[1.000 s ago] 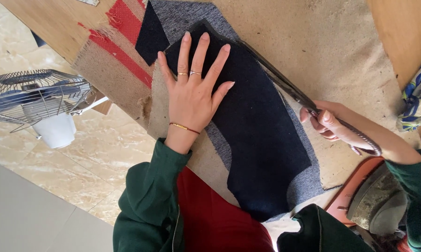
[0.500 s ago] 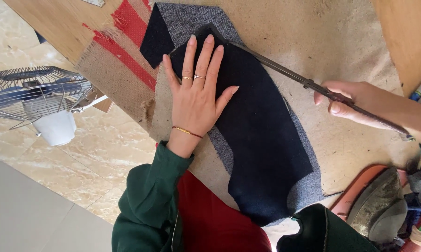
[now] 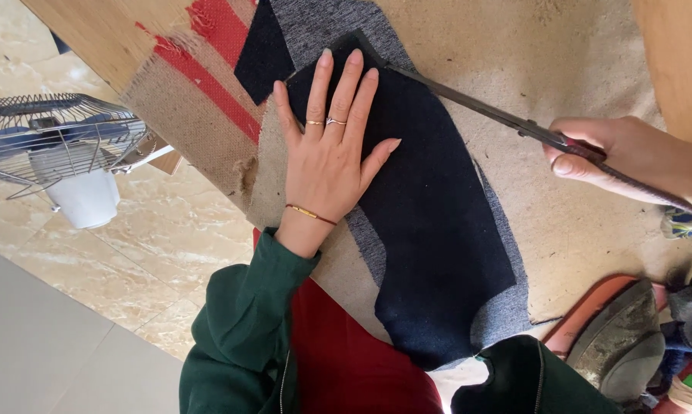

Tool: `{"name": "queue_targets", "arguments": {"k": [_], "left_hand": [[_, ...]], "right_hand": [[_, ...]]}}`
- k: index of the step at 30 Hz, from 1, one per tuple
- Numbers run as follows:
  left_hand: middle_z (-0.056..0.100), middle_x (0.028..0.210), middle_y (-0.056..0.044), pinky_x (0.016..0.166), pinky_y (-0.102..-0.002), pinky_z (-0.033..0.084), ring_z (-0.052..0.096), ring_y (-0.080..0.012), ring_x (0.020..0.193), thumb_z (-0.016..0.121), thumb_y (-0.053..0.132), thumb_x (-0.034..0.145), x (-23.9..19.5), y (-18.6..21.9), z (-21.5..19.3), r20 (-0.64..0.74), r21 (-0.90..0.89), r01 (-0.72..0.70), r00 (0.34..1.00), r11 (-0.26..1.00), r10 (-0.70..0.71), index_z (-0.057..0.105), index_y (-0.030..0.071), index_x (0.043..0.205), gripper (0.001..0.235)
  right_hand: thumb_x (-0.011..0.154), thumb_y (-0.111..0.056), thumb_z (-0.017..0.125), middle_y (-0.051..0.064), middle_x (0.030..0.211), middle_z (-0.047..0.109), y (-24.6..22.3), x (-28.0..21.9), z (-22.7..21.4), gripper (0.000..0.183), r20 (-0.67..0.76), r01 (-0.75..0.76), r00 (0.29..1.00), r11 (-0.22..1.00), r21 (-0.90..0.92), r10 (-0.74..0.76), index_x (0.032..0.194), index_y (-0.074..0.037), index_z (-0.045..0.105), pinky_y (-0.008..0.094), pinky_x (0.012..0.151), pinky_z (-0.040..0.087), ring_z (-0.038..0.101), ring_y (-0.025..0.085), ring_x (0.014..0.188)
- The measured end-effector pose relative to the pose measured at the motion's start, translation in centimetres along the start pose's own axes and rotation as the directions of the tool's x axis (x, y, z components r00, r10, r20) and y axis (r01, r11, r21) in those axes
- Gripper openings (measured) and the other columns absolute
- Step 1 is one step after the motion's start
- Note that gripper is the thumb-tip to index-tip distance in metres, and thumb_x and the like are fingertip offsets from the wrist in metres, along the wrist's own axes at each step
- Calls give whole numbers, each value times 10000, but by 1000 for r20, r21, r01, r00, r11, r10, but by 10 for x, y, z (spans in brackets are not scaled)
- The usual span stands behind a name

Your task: Cutting out garment pieces from fabric using large scissors on a workbench

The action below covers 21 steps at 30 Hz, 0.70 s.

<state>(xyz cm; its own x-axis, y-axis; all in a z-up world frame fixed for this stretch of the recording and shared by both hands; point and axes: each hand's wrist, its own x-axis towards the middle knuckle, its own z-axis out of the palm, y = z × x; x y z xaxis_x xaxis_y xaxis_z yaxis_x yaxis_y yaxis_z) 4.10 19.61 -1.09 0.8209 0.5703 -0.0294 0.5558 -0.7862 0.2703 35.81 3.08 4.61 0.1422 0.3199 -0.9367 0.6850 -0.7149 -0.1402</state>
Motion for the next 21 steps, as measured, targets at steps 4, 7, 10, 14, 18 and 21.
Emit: {"name": "queue_targets", "arguments": {"k": [4, 7, 10, 14, 18, 21], "left_hand": [[298, 1676, -35, 1237, -681, 177, 232, -308, 1557, 427, 649, 1141, 0, 0, 0, 8, 10, -2, 1000, 1000, 2, 395, 155, 1631, 696], [299, 1677, -31, 1237, -677, 190, 238, -302, 1558, 429, 651, 1144, 0, 0, -2, 12, 21, 0, 1000, 1000, 0, 389, 158, 1632, 694], [295, 1678, -32, 1235, -679, 194, 239, -301, 1558, 447, 653, 1145, 0, 0, -2, 18, 24, -3, 1000, 1000, 3, 389, 157, 1633, 699], [301, 1673, -40, 1234, -684, 186, 245, -309, 1555, 462, 644, 1142, 0, 0, -2, 6, 9, -7, 1000, 1000, 7, 408, 144, 1626, 698], [282, 1677, -32, 1236, -675, 187, 236, -302, 1557, 432, 668, 1152, 0, 0, -1, 22, 40, -7, 1000, 999, 6, 386, 156, 1639, 708], [307, 1672, -39, 1232, -680, 184, 247, -309, 1553, 440, 643, 1146, 1, 0, -2, 3, 14, -6, 1000, 1000, 6, 407, 147, 1628, 692]], "right_hand": [[982, -404, 580, 50, 741, 614, 8, 4, -10, 244, 71, -32, 997, 993, -116, 40, 1160, -273, 683, 302, 683, 427, 520, 199, 637], [969, -428, 538, 71, 704, 518, 12, 5, -16, 338, 102, -19, 994, 985, -173, 37, 1268, -355, 679, 308, 673, 417, 486, 210, 615], [948, -371, 576, 79, 673, 483, 14, 14, -18, 326, 100, -4, 995, 992, -128, 17, 1244, -324, 705, 325, 627, 394, 467, 220, 583], [948, -283, 615, 96, 686, 483, 8, 18, -21, 264, 83, 7, 997, 994, -112, 2, 1189, -300, 719, 335, 651, 381, 453, 232, 606], [951, -442, 569, 77, 636, 450, 23, 23, -19, 326, 104, 63, 993, 991, -118, -50, 1199, -291, 718, 330, 578, 377, 431, 213, 522], [891, -543, 528, 66, 622, 487, 33, 28, -18, 418, 104, 136, 987, 986, -101, -125, 1133, -280, 744, 327, 567, 376, 428, 212, 515]]}}
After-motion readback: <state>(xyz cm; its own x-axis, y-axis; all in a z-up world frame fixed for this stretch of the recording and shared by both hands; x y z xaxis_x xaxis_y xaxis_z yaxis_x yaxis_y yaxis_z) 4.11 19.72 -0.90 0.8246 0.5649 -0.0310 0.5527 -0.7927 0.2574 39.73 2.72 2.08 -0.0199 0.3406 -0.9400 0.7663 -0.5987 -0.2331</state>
